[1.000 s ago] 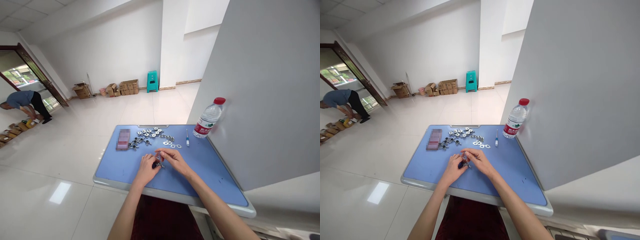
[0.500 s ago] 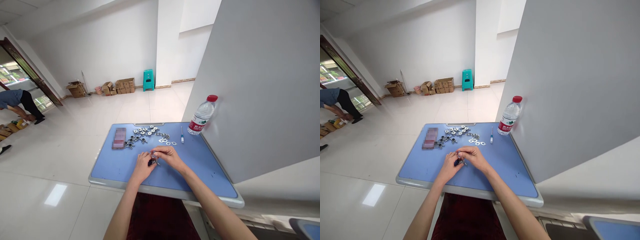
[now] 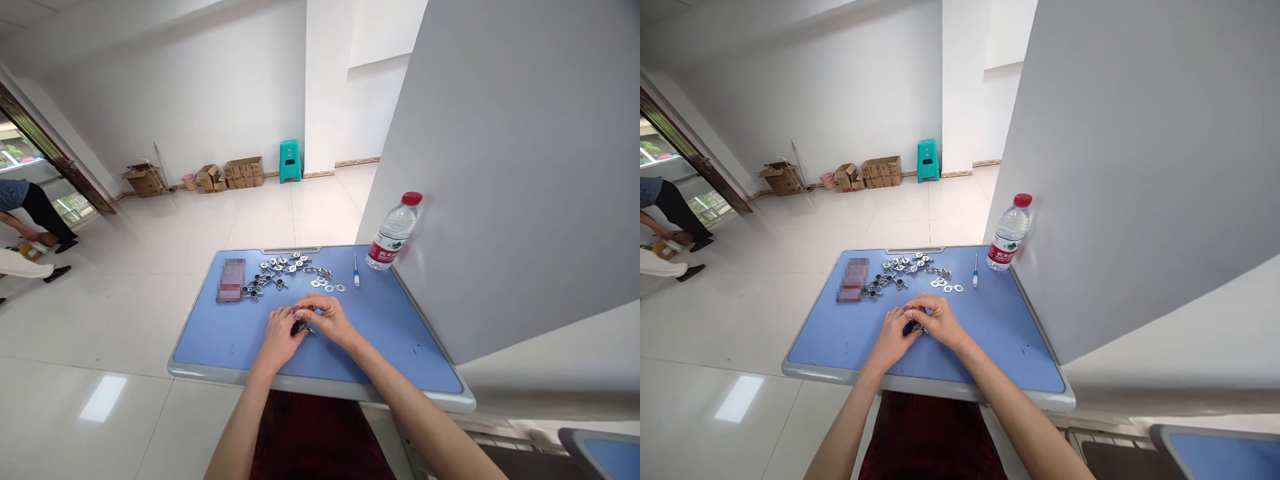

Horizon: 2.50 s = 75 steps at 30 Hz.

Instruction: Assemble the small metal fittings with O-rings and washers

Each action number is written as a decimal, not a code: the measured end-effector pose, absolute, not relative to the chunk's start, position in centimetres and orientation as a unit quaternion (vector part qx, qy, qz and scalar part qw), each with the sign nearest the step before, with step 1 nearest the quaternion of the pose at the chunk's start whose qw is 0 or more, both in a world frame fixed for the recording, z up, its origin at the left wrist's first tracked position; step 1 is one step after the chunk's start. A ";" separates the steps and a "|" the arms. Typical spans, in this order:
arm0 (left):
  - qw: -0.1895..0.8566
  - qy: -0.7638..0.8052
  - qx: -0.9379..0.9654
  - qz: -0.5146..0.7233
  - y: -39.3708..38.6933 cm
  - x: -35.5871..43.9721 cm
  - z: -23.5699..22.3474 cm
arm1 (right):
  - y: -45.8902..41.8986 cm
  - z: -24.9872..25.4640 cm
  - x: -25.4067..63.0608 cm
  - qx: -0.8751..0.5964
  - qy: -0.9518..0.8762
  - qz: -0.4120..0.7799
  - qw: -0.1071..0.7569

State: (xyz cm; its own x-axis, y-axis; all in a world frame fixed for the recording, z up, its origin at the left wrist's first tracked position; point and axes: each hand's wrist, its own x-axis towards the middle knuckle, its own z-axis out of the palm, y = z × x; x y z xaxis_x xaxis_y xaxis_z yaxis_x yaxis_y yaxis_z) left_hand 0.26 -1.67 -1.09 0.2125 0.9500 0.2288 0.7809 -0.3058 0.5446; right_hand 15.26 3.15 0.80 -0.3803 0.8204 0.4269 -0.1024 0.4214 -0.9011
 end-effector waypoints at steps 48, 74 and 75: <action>0.171 0.561 0.759 0.283 -1.6 0.2 -0.8 | 3.5 1.5 16.9 -0.302 -0.742 0.397 0.448; 0.168 0.558 0.765 0.274 -1.5 0.2 -0.8 | 4.3 2.0 17.9 -0.272 -0.747 0.399 0.457; 0.166 0.558 0.766 0.274 -1.5 0.1 -0.8 | 4.3 1.9 17.9 -0.271 -0.748 0.396 0.458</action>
